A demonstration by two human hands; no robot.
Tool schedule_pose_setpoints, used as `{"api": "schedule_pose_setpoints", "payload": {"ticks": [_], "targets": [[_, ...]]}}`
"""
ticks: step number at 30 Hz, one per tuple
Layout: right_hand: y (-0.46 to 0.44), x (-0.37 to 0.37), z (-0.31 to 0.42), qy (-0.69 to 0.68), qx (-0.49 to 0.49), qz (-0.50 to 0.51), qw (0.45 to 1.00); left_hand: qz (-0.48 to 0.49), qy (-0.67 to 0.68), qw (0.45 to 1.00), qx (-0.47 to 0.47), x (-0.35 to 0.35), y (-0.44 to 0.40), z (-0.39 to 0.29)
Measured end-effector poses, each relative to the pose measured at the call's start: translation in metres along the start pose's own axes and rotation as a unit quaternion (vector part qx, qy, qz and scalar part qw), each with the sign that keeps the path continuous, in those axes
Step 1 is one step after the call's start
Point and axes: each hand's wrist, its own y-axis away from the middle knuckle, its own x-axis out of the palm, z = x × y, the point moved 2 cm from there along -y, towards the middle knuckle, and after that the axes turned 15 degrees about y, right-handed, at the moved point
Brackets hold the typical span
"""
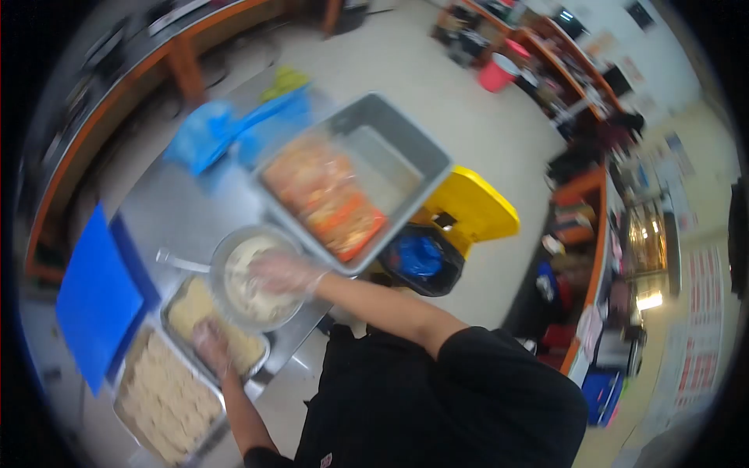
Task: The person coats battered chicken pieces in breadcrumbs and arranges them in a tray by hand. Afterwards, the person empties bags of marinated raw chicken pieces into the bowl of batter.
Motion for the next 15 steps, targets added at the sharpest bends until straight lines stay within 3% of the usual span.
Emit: {"api": "schedule_pose_setpoints", "payload": {"ticks": [2, 8, 9, 11, 14, 15], "targets": [[-0.011, -0.019, 0.007, 0.030, 0.036, 0.128, 0.991, 0.033, -0.001, 0.999, -0.015, 0.004, -0.007, 0.005], [-0.011, -0.017, 0.017, 0.013, 0.065, 0.078, 0.995, -0.034, -0.021, 0.999, 0.019, -0.006, -0.001, -0.019], [-0.010, -0.016, 0.018, 0.020, 0.061, 0.058, 0.996, 0.012, -0.019, 1.000, -0.021, -0.002, -0.001, -0.011], [-0.010, -0.013, 0.016, 0.034, 0.051, 0.017, 0.998, 0.102, -0.017, 0.990, -0.100, 0.016, -0.001, 0.037], [-0.015, -0.021, 0.021, 0.025, 0.089, 0.109, 0.990, 0.021, 0.141, 0.986, -0.084, 0.093, 0.021, 0.183], [-0.014, -0.019, 0.020, 0.028, 0.081, 0.096, 0.992, 0.079, -0.028, 0.994, -0.070, 0.088, 0.021, 0.177]]}}
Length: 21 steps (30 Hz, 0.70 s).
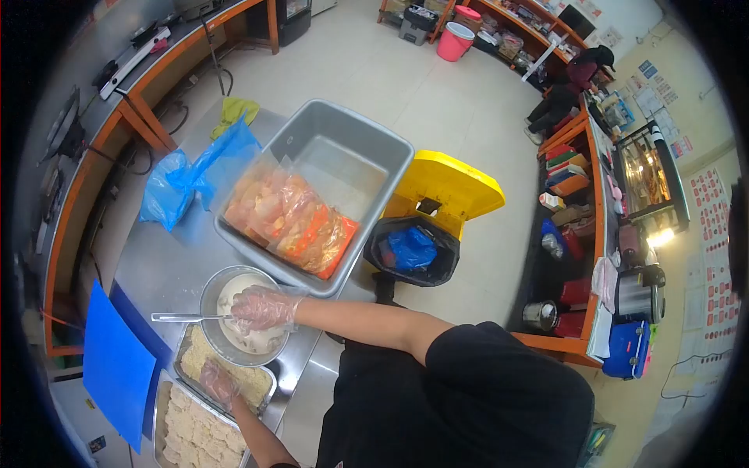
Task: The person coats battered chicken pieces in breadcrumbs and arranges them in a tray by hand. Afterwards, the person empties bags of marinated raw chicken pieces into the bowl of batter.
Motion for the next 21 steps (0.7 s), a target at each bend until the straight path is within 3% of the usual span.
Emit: {"api": "schedule_pose_setpoints", "payload": {"ticks": [1, 3, 5, 7, 10, 12, 14, 17, 18, 20, 21], "targets": [[0.001, 0.005, -0.002, 0.000, -0.008, -0.014, 1.000, 0.040, -0.172, 0.984, 0.018, -0.007, 0.002, -0.008], [0.000, 0.006, 0.000, -0.002, -0.019, -0.034, 0.999, 0.076, -0.332, 0.940, -0.017, -0.036, 0.001, -0.020], [0.002, -0.002, 0.001, -0.001, -0.021, -0.046, 0.999, 0.058, -0.312, 0.943, -0.097, -0.069, -0.009, -0.033], [0.002, 0.007, -0.002, -0.025, -0.025, -0.081, 0.996, -0.062, -0.236, 0.960, -0.136, -0.104, -0.015, -0.062], [0.000, 0.012, -0.002, -0.060, -0.008, -0.064, 0.996, -0.252, -0.089, 0.961, -0.066, -0.152, -0.014, -0.143], [-0.001, 0.013, -0.001, -0.094, 0.010, -0.034, 0.995, -0.289, 0.003, 0.957, 0.010, -0.166, -0.004, -0.223], [-0.002, 0.010, 0.000, -0.135, 0.031, -0.010, 0.990, -0.229, 0.099, 0.965, 0.086, -0.157, 0.011, -0.319], [0.013, 0.030, 0.006, -0.067, -0.017, -0.284, 0.956, 0.025, 0.235, 0.942, 0.240, -0.121, 0.024, -0.492], [0.018, 0.026, 0.007, -0.088, -0.012, -0.239, 0.967, 0.123, 0.268, 0.906, 0.304, -0.117, 0.022, -0.557], [0.025, 0.017, 0.009, -0.120, -0.008, -0.168, 0.978, 0.229, 0.418, 0.737, 0.480, -0.106, 0.010, -0.701], [0.029, 0.016, 0.010, -0.132, -0.009, -0.141, 0.981, 0.282, 0.329, 0.750, 0.500, -0.098, 0.016, -0.746]]}}
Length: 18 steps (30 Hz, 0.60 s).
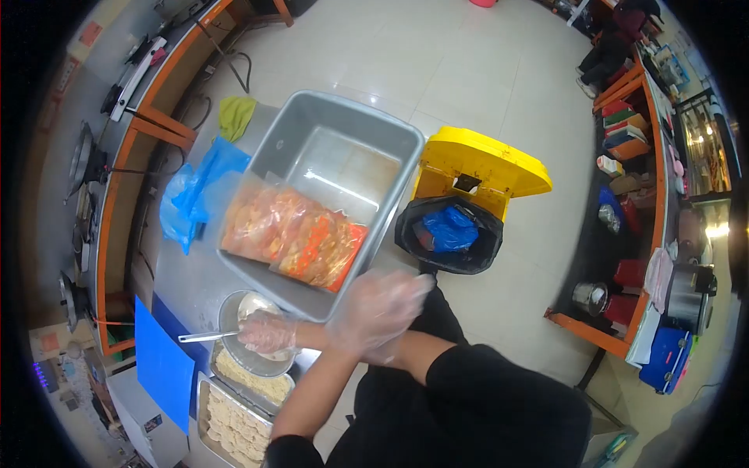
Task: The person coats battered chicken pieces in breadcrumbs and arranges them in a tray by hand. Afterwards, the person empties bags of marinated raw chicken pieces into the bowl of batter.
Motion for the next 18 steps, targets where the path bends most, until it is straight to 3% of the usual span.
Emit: {"api": "schedule_pose_setpoints", "payload": {"ticks": [2, 4, 7, 11, 14, 17, 18], "targets": [[0.006, -0.008, 0.003, -0.022, 0.008, 0.032, 0.999, 0.226, -0.020, 0.973, -0.053, 0.061, -0.047, 0.032], [0.009, -0.015, 0.004, -0.036, 0.008, 0.050, 0.998, 0.256, 0.018, 0.965, -0.060, 0.114, -0.074, 0.062], [0.009, -0.034, 0.003, -0.056, 0.011, 0.076, 0.996, 0.381, 0.004, 0.906, -0.181, 0.187, -0.107, 0.100], [-0.003, -0.041, -0.006, -0.066, 0.013, 0.123, 0.990, 0.388, 0.056, 0.885, -0.251, 0.211, -0.117, 0.107], [-0.033, -0.026, -0.017, -0.057, 0.017, 0.192, 0.980, 0.376, 0.111, 0.893, -0.222, 0.194, -0.114, 0.097], [-0.053, -0.028, -0.011, -0.019, 0.019, 0.325, 0.945, 0.265, 0.170, 0.941, -0.126, 0.140, -0.100, 0.077], [-0.047, -0.016, -0.024, 0.039, -0.024, 0.265, 0.963, 0.219, 0.170, 0.956, -0.099, 0.107, -0.084, 0.067]]}}
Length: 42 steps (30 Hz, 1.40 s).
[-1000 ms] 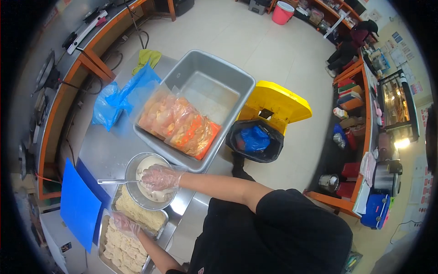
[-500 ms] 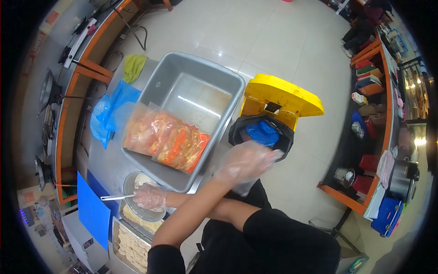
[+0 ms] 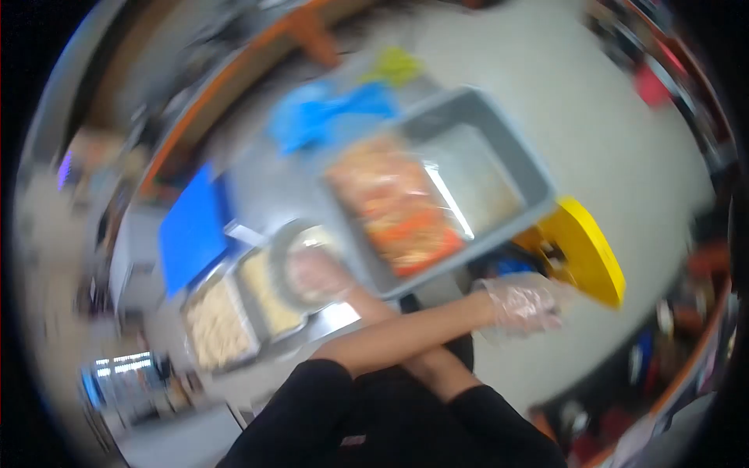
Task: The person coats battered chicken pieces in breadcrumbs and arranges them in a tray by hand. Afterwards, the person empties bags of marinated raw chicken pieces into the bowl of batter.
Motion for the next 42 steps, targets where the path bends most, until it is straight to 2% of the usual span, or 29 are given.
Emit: {"api": "schedule_pose_setpoints", "payload": {"ticks": [4, 5, 7, 8, 9, 10, 11, 13, 14, 17, 18, 21, 24, 27, 30, 33, 36, 39, 42], "targets": [[0.008, 0.048, -0.015, 0.093, -0.031, -0.191, 0.977, -0.227, 0.049, 0.973, 0.019, -0.043, 0.162, -0.057], [0.010, 0.061, -0.021, 0.104, -0.030, -0.224, 0.968, -0.236, -0.024, 0.971, 0.034, -0.055, 0.212, -0.061], [0.014, 0.038, -0.023, 0.051, 0.019, -0.181, 0.982, -0.303, -0.038, 0.952, -0.029, -0.056, 0.307, -0.077], [0.017, 0.037, -0.024, 0.051, 0.033, -0.196, 0.979, -0.379, -0.003, 0.922, -0.075, -0.044, 0.354, -0.067], [0.018, 0.036, -0.024, 0.051, 0.051, -0.213, 0.974, -0.448, 0.035, 0.885, -0.117, -0.029, 0.402, -0.047], [0.015, 0.033, -0.022, 0.035, 0.058, -0.206, 0.976, -0.528, -0.003, 0.835, -0.153, -0.016, 0.449, -0.024], [0.015, 0.027, -0.020, 0.021, 0.069, -0.199, 0.977, -0.605, 0.029, 0.760, -0.237, -0.016, 0.480, -0.046], [0.016, 0.002, -0.004, -0.008, 0.088, -0.176, 0.980, -0.659, -0.028, 0.663, -0.355, -0.014, 0.534, -0.021], [0.016, 0.003, -0.002, 0.007, 0.084, -0.182, 0.980, -0.689, -0.054, 0.616, -0.379, -0.007, 0.562, 0.016], [0.013, -0.002, 0.003, 0.031, 0.065, -0.193, 0.979, -0.752, -0.240, 0.485, -0.377, -0.007, 0.641, 0.172], [0.011, -0.004, 0.004, 0.025, 0.069, -0.183, 0.980, -0.743, -0.301, 0.452, -0.391, -0.017, 0.647, 0.172], [0.014, -0.007, 0.005, 0.025, 0.073, -0.167, 0.983, -0.569, -0.341, 0.498, -0.559, -0.027, 0.643, 0.175], [0.014, -0.004, 0.003, 0.059, 0.069, -0.180, 0.979, -0.616, -0.245, 0.602, -0.445, -0.011, 0.623, 0.197], [0.014, 0.001, -0.002, 0.068, 0.083, -0.176, 0.979, -0.622, -0.251, 0.618, -0.410, 0.005, 0.600, 0.139], [0.017, -0.002, 0.003, 0.050, 0.097, -0.174, 0.979, -0.622, -0.228, 0.541, -0.518, 0.036, 0.604, 0.170], [0.015, -0.007, 0.005, 0.066, 0.094, -0.189, 0.975, -0.591, -0.246, 0.592, -0.490, 0.053, 0.582, 0.159], [0.018, 0.002, -0.004, 0.087, 0.099, -0.197, 0.972, -0.628, -0.259, 0.590, -0.436, 0.037, 0.594, 0.147], [0.018, 0.002, 0.002, 0.088, 0.098, -0.192, 0.972, -0.687, -0.258, 0.518, -0.438, -0.002, 0.632, 0.178], [0.016, -0.001, 0.002, 0.099, 0.087, -0.203, 0.970, -0.604, -0.271, 0.541, -0.519, -0.023, 0.641, 0.203]]}}
